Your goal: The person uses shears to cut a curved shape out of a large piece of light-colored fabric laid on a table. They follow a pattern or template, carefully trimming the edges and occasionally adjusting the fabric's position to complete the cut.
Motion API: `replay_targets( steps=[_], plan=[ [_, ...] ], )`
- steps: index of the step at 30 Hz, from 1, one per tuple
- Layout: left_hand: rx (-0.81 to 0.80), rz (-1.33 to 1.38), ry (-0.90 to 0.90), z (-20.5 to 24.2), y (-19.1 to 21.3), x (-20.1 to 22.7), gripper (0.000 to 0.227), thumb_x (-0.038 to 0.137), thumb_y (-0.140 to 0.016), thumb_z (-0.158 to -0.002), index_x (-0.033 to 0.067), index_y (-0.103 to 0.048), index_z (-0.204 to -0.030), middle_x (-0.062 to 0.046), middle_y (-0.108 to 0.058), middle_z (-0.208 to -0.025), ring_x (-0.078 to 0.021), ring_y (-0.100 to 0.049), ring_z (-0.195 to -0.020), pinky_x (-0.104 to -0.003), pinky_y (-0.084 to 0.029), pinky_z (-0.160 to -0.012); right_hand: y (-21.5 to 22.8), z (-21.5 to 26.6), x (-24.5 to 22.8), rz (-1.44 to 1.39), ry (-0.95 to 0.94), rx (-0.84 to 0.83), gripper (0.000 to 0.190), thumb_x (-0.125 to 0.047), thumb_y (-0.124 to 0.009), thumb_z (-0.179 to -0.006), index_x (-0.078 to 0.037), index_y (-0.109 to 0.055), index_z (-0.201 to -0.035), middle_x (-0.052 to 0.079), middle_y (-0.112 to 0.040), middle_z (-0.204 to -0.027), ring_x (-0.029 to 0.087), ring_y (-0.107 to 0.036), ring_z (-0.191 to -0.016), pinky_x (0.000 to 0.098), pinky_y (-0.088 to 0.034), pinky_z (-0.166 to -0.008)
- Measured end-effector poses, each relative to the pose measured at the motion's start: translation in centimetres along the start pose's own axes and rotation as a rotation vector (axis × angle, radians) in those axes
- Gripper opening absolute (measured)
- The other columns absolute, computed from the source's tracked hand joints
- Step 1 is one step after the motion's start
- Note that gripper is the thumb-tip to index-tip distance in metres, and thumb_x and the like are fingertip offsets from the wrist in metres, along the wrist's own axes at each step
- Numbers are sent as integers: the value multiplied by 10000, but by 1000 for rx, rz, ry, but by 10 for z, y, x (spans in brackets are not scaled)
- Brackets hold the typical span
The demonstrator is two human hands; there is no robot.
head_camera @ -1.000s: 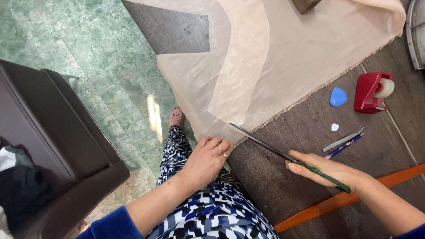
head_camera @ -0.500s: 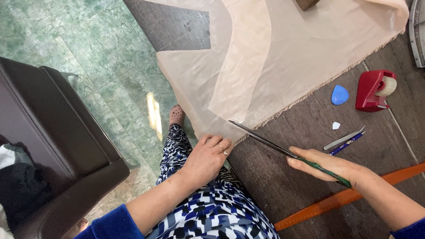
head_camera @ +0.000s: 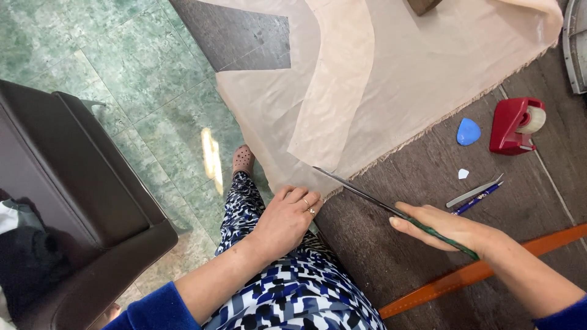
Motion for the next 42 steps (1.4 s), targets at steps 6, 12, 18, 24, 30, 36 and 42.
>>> replay_targets(
  steps=[6,12,18,24,30,36,42],
  plan=[
    [113,22,-24,0,17,3,245,91,-583,-840,6,-619,-1067,-55,-533,-1047,-233,-483,-1001,-381,-376,-902,28,-5,-54,-78,265,141,443,-439,-380,-975,-81,-605,-841,18,-543,-490,128,-471,-466,261,-359,-436],
    [108,29,-20,0,15,2,212,95,-566,-867,15,-616,-1057,-48,-520,-1006,-233,-478,-999,-375,-372,-904,19,-10,-51,-104,264,186,464,-467,-412,-957,-81,-623,-810,10,-532,-464,123,-461,-431,250,-349,-410],
    [126,30,-6,0,22,4,204,92,-598,-829,18,-632,-1015,-50,-530,-961,-237,-492,-978,-388,-375,-916,20,-9,-66,-127,229,135,499,-434,-358,-985,-4,-603,-920,39,-489,-487,128,-420,-453,260,-324,-410],
    [139,6,10,-1,23,4,217,93,-635,-793,24,-642,-999,-53,-546,-948,-241,-501,-980,-398,-380,-903,19,-16,-74,-142,41,43,623,-586,-338,-898,-95,-355,-1280,50,-362,-1151,191,-335,-1070,355,-279,-884],
    [-25,36,16,1,-2,-1,420,124,-611,-814,32,-622,-1224,-55,-562,-1173,-277,-467,-1098,-412,-362,-908,16,-13,-77,-140,-103,-33,868,-700,-295,-833,-164,-178,-1506,53,-240,-1565,234,-231,-1458,427,-221,-1181],
    [23,6,1,1,0,-1,391,115,-637,-801,36,-649,-1183,-50,-565,-1147,-269,-485,-1056,-399,-377,-866,13,-24,-75,-210,-118,79,709,-618,-410,-859,-117,-446,-1358,114,-612,-1300,258,-591,-1220,381,-479,-984],
    [217,-58,-27,-3,14,1,122,110,-614,-831,64,-656,-935,-62,-562,-974,-252,-502,-853,-364,-396,-725,10,-27,-68,-197,-135,-51,812,-632,-388,-888,-110,-220,-1488,87,-298,-1538,275,-318,-1424,424,-330,-1159]
  ],
)
Point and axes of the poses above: each hand's wrist, its own z-axis away from the middle knuckle, its own y-axis out of the back of the hand, x = y × z, the point moved 8 cm from there along -z, towards the middle knuckle
